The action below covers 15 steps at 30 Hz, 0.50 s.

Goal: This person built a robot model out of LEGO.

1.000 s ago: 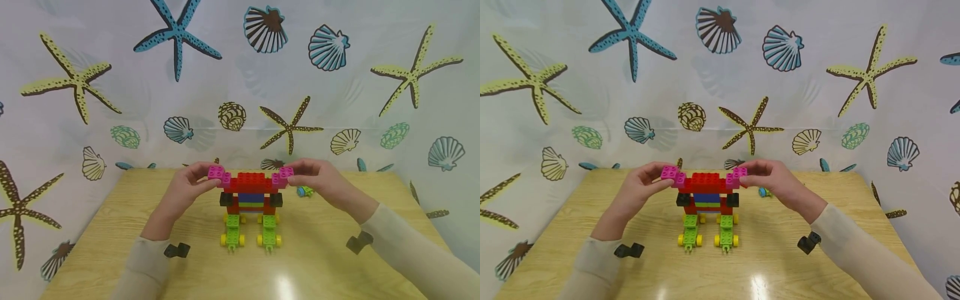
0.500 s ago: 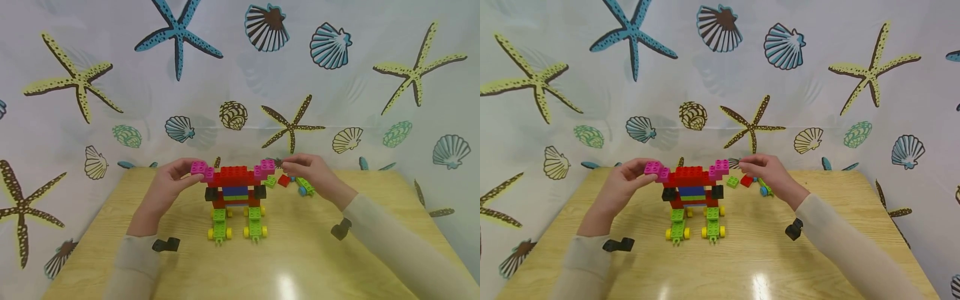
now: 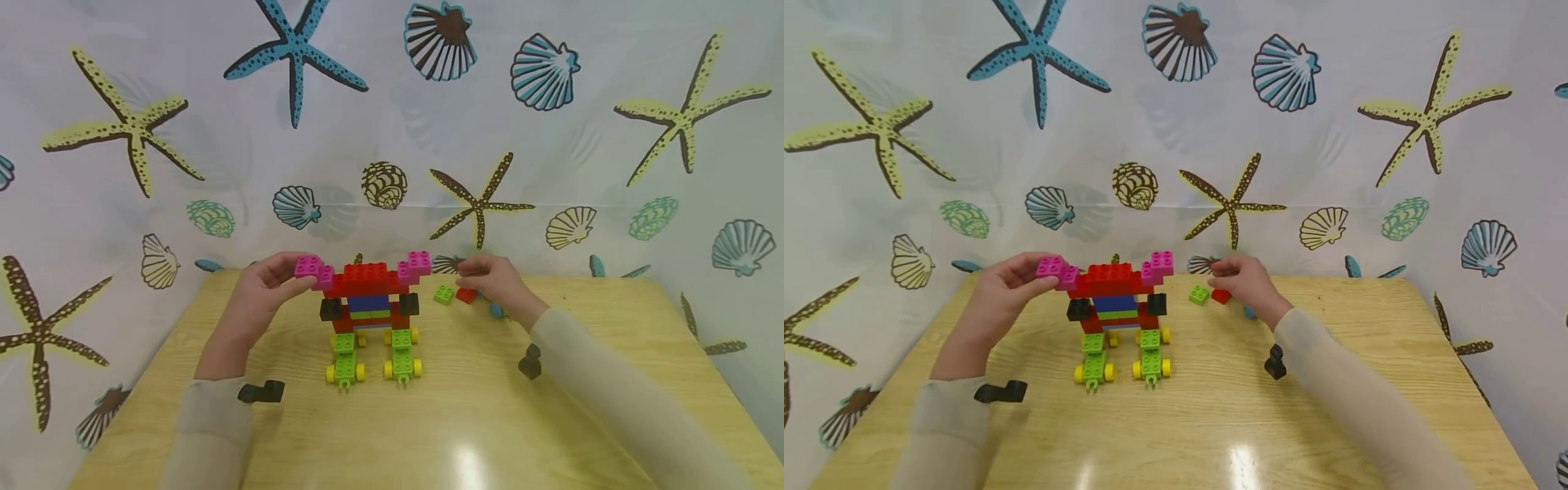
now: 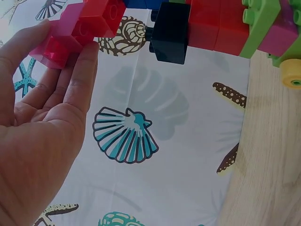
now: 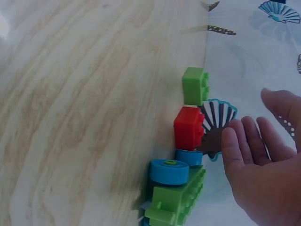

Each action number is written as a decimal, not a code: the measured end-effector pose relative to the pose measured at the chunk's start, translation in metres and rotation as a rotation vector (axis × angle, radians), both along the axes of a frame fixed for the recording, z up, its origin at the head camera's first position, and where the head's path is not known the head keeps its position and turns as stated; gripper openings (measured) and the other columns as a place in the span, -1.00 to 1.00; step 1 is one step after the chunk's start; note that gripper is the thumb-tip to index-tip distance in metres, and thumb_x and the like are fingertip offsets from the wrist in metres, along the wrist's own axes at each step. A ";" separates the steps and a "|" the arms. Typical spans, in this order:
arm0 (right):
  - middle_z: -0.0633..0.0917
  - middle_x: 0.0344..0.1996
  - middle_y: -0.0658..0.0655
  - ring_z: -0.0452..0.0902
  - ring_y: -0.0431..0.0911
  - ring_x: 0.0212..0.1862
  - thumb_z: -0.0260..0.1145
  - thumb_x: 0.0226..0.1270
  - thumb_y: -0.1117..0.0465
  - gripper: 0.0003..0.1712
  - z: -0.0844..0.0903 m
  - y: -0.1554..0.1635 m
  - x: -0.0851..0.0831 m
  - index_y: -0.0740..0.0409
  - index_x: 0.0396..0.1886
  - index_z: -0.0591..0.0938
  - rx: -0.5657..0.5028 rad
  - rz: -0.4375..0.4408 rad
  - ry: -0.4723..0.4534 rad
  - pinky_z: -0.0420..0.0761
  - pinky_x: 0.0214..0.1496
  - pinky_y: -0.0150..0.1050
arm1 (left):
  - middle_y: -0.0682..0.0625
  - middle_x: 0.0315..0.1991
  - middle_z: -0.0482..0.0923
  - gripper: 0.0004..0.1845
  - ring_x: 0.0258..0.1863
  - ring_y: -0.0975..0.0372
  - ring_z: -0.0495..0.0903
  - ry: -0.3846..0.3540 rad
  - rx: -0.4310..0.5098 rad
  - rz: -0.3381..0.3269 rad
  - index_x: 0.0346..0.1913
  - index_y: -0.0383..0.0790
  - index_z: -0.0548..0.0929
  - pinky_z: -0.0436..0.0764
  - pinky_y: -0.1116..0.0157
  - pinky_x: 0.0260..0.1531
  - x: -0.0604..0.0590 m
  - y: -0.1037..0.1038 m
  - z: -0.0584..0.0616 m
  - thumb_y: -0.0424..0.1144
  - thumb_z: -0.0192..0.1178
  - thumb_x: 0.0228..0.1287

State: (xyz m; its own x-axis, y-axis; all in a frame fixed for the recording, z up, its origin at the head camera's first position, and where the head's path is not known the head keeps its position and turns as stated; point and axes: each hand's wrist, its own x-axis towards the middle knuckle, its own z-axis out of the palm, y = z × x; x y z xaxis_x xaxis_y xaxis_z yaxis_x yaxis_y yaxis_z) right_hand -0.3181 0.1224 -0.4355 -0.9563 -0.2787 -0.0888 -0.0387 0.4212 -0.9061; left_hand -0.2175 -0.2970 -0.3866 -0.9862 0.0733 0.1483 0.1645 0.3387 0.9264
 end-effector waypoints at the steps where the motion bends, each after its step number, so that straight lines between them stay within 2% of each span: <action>1: 0.71 0.42 0.38 0.68 0.20 0.42 0.44 0.63 0.20 -0.44 -0.002 0.000 -0.001 0.34 0.49 0.63 0.020 -0.009 0.002 0.69 0.52 -0.05 | 0.23 0.18 0.78 -0.50 0.29 0.27 0.68 -0.001 0.001 0.002 0.42 -0.08 0.68 0.68 0.54 0.24 0.000 0.000 0.000 0.05 0.41 0.59; 6: 0.70 0.43 0.41 0.65 0.25 0.46 0.42 0.62 0.23 -0.43 -0.008 0.000 -0.003 0.36 0.50 0.61 0.109 -0.016 0.033 0.64 0.59 0.12 | 0.25 0.16 0.78 -0.50 0.27 0.28 0.69 -0.002 0.009 0.006 0.42 -0.10 0.68 0.69 0.54 0.23 0.001 0.001 0.001 0.04 0.41 0.59; 15: 0.76 0.35 0.37 0.71 0.24 0.40 0.45 0.58 0.27 -0.47 -0.018 0.001 0.002 0.39 0.44 0.65 0.213 0.025 0.103 0.70 0.52 0.12 | 0.25 0.15 0.78 -0.51 0.26 0.30 0.71 -0.014 0.018 0.007 0.41 -0.09 0.69 0.68 0.53 0.25 0.002 0.001 0.001 0.03 0.41 0.60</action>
State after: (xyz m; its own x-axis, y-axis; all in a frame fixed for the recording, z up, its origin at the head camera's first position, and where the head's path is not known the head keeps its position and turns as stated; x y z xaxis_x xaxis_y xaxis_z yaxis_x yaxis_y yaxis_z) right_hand -0.3164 0.1232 -0.4536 -0.9565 -0.2874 -0.0508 -0.1385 0.6003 -0.7877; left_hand -0.2153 -0.2957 -0.3852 -0.9887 0.0634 0.1359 0.1492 0.3229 0.9346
